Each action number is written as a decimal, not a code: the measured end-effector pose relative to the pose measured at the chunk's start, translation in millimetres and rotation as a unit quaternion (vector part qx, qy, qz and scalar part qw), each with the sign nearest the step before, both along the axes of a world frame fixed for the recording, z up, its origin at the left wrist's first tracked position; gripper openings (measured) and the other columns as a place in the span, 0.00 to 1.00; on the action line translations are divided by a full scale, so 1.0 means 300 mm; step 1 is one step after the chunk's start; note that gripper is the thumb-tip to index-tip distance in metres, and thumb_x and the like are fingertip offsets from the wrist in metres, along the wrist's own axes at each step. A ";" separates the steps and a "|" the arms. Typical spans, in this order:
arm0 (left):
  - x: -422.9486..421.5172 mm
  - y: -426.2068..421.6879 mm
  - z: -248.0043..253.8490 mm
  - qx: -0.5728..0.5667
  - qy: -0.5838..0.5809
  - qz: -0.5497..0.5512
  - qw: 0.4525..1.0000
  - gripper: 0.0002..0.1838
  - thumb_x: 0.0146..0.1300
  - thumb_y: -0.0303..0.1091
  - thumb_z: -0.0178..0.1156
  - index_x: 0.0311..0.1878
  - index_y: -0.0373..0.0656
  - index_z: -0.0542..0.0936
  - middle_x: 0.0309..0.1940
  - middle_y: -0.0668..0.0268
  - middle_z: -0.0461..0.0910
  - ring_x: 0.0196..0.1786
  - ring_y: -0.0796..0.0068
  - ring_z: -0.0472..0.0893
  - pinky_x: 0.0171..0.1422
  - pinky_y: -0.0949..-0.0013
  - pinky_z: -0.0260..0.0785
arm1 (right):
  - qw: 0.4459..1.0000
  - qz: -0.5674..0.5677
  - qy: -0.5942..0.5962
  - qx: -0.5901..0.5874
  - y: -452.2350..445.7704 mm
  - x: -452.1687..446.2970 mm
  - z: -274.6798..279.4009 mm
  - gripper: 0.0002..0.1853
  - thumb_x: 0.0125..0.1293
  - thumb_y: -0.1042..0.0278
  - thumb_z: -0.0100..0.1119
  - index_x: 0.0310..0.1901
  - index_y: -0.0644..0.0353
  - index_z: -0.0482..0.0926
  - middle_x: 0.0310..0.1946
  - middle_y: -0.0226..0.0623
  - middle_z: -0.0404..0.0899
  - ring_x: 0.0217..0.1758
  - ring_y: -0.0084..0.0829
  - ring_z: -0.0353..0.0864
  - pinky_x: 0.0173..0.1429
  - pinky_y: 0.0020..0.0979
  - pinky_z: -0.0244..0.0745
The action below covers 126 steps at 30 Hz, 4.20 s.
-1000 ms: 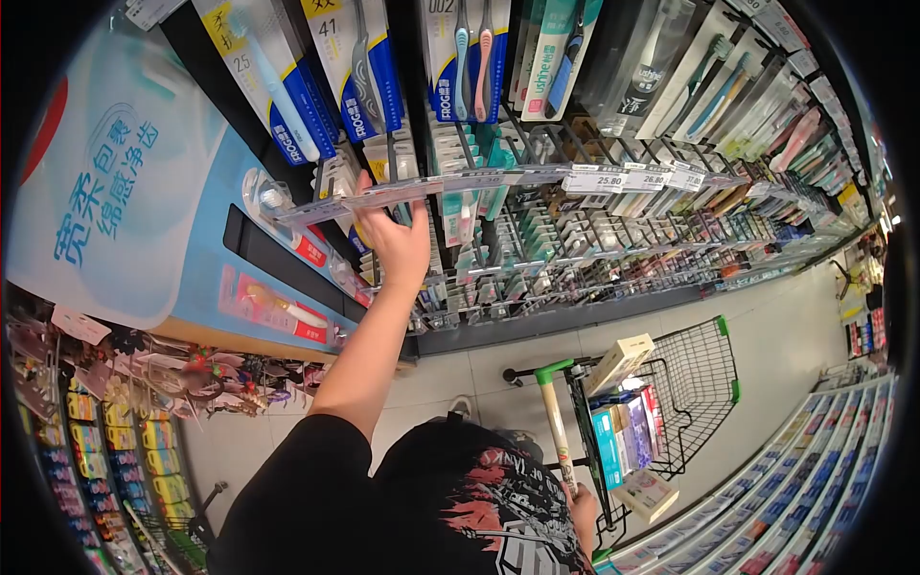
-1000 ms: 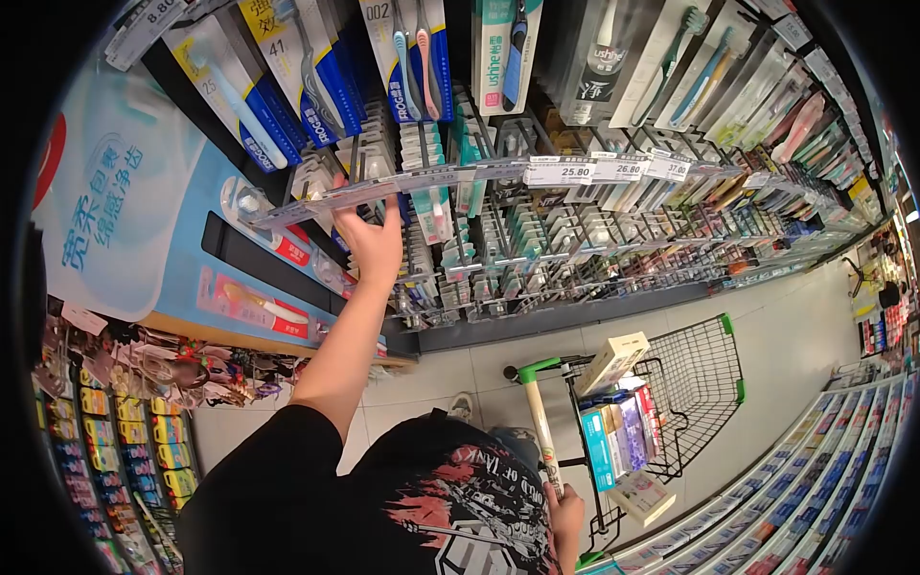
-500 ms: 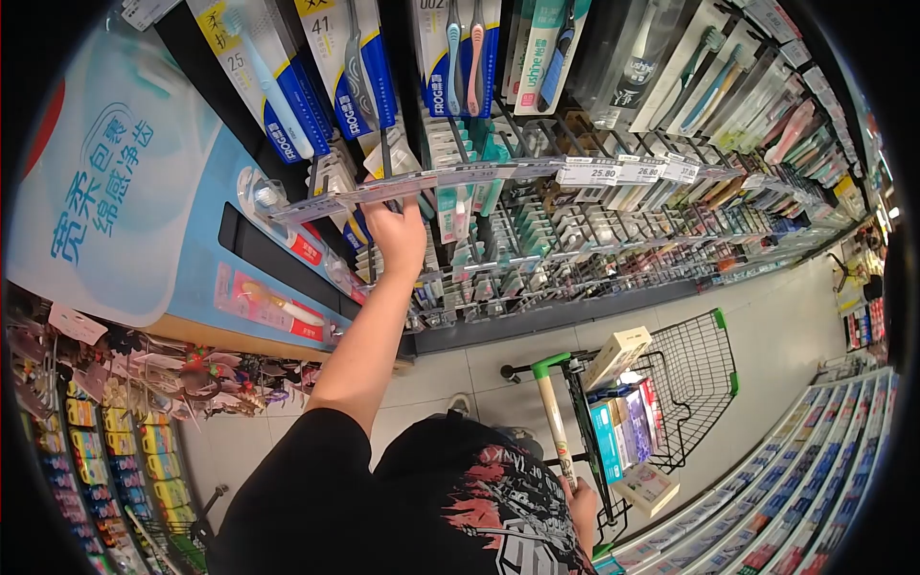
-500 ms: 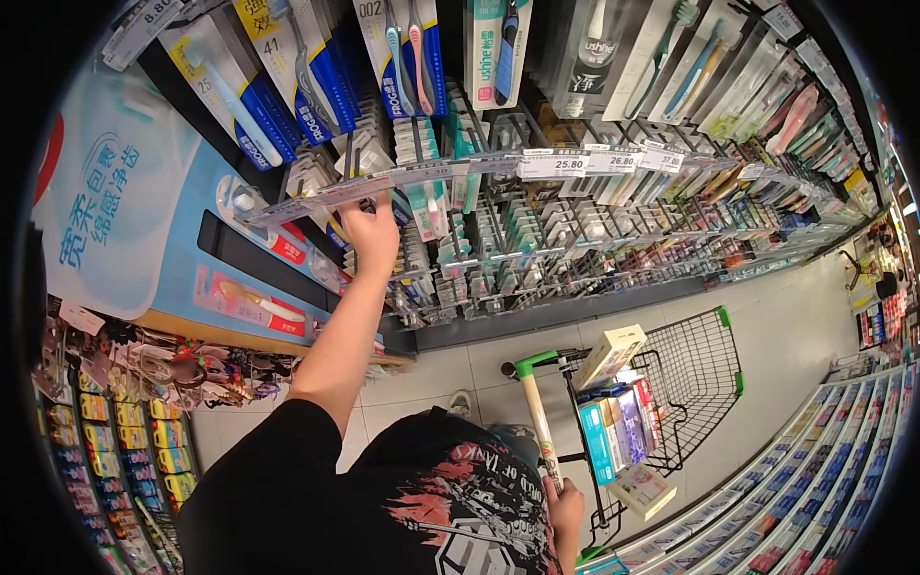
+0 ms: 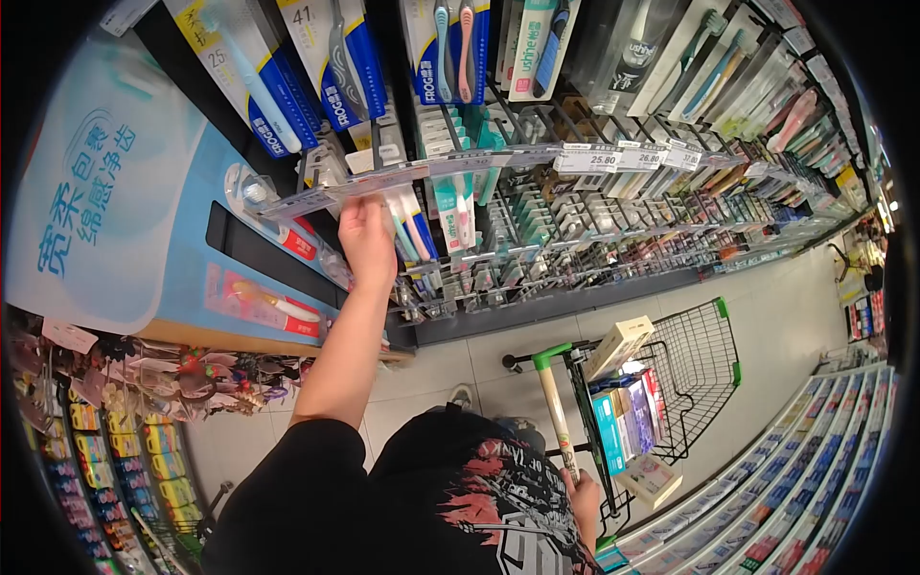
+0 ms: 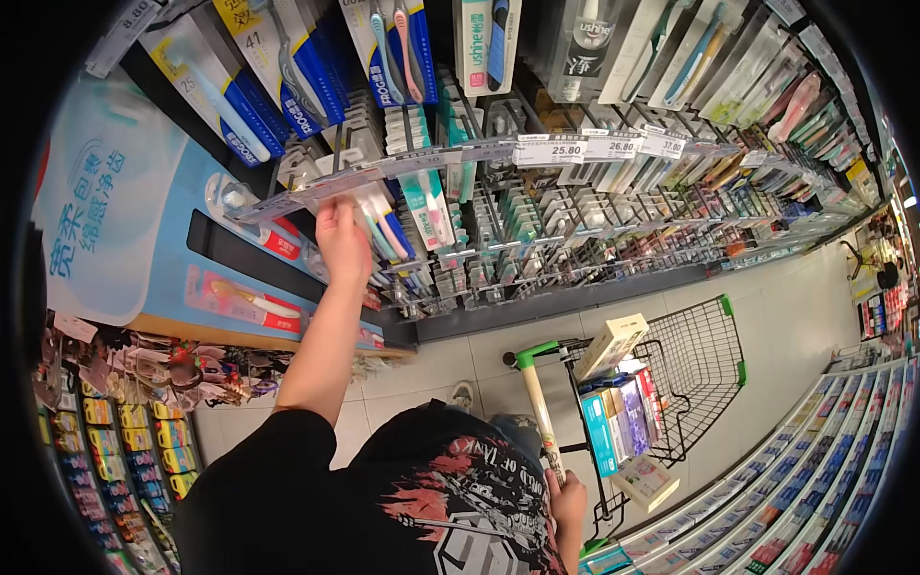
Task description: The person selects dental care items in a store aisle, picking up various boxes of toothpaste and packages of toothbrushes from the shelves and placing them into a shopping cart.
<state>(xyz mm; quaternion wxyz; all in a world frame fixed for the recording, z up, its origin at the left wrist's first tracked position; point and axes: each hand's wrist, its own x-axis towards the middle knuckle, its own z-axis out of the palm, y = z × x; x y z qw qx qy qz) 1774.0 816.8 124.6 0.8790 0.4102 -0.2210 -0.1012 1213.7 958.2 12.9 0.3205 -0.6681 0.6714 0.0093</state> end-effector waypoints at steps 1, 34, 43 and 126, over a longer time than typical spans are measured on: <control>-0.014 0.023 0.005 0.001 0.008 -0.021 1.000 0.09 0.79 0.30 0.57 0.54 0.35 0.79 0.49 0.68 0.84 0.49 0.84 0.79 0.53 0.75 0.70 | 1.000 -0.003 0.001 0.002 0.001 0.001 0.001 0.31 0.69 0.38 0.65 0.27 0.66 0.77 0.20 0.57 0.79 0.27 0.62 0.81 0.33 0.53 0.73; -1.063 0.027 -0.006 0.235 -0.416 -0.714 0.512 0.08 0.68 0.26 0.67 0.47 0.35 0.86 0.40 0.60 0.87 0.40 0.74 0.86 0.47 0.71 0.77 | 0.880 -0.183 -0.423 -0.113 -0.021 0.076 0.409 0.16 0.76 0.56 0.63 0.48 0.63 0.86 0.33 0.37 0.86 0.31 0.24 0.86 0.36 0.29 0.80; -0.953 -0.175 -0.290 0.295 -0.684 -0.356 0.564 0.26 0.77 0.45 0.57 0.69 0.37 0.73 0.66 0.50 0.75 0.68 0.48 0.74 0.73 0.52 0.63 | 0.764 -0.472 -0.314 -0.308 0.010 -0.354 0.436 0.15 0.77 0.63 0.61 0.44 0.69 0.85 0.28 0.31 0.85 0.24 0.17 0.81 0.28 0.24 0.75; -1.158 -0.229 -0.463 0.450 -0.615 -0.320 0.562 0.27 0.67 0.42 0.58 0.65 0.37 0.74 0.46 0.53 0.84 0.51 0.54 0.85 0.51 0.53 0.80 | 0.934 -0.281 -0.189 0.116 0.044 -0.586 -0.206 0.21 0.73 0.59 0.55 0.44 0.74 0.86 0.20 0.40 0.80 0.15 0.31 0.79 0.19 0.33 0.74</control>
